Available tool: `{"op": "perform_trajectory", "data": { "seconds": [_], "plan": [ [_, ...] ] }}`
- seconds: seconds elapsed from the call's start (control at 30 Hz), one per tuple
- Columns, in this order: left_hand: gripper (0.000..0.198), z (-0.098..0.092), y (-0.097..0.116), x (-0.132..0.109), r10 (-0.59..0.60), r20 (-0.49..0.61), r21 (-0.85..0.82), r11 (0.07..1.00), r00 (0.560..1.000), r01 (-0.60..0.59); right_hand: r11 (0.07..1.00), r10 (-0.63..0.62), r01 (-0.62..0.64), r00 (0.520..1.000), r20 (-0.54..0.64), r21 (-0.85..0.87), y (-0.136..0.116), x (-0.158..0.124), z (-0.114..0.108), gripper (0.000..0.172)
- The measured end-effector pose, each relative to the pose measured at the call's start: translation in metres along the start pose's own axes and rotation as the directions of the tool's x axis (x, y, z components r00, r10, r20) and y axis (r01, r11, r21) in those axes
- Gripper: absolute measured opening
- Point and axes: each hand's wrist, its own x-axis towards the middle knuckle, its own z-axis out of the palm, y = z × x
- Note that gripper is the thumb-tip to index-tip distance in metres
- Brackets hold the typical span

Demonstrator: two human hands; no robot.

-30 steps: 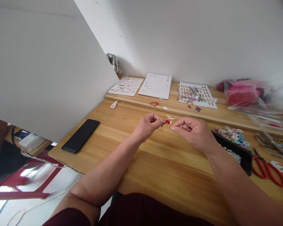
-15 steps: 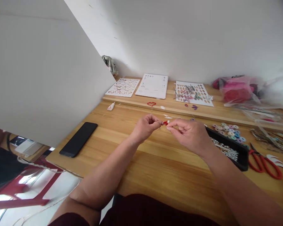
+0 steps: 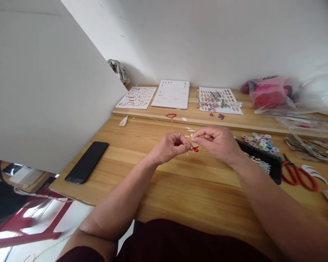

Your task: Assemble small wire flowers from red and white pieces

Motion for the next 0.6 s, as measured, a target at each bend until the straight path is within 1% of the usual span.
{"op": "perform_trajectory", "data": {
  "seconds": [0.13, 0.23, 0.33, 0.4, 0.43, 0.5, 0.6],
  "plan": [
    [0.023, -0.002, 0.000, 0.000, -0.017, 0.008, -0.072, 0.997, 1.000, 0.018, 0.994, 0.043, -0.043, 0.999, 0.003, 0.096, 0.010, 0.005, 0.003, 0.023],
    [0.024, -0.003, 0.002, 0.000, -0.025, 0.003, -0.113, 0.993, 1.000, 0.025, 0.965, 0.130, -0.135, 0.991, 0.039, 0.223, 0.018, 0.009, 0.006, 0.027],
    [0.025, -0.003, 0.003, 0.000, -0.020, -0.013, -0.125, 0.992, 1.000, 0.018, 0.877, 0.272, -0.289, 0.957, 0.100, 0.384, 0.026, 0.012, 0.011, 0.035],
    [0.025, -0.003, 0.002, 0.001, -0.008, -0.056, -0.135, 0.991, 0.998, 0.000, 0.816, 0.327, -0.363, 0.932, 0.159, 0.450, 0.030, 0.012, 0.014, 0.040],
    [0.025, -0.003, 0.002, 0.002, -0.004, -0.088, -0.146, 0.989, 0.996, -0.009, 0.801, 0.331, -0.378, 0.926, 0.184, 0.463, 0.031, 0.012, 0.016, 0.040],
    [0.026, -0.003, 0.001, 0.003, -0.002, -0.165, -0.176, 0.984, 0.986, -0.027, 0.809, 0.303, -0.371, 0.928, 0.218, 0.456, 0.031, 0.011, 0.017, 0.039],
    [0.028, -0.004, 0.000, 0.006, 0.003, -0.273, -0.181, 0.982, 0.962, -0.055, 0.870, 0.232, -0.313, 0.941, 0.245, 0.380, 0.029, 0.009, 0.017, 0.032]
  ]
}}
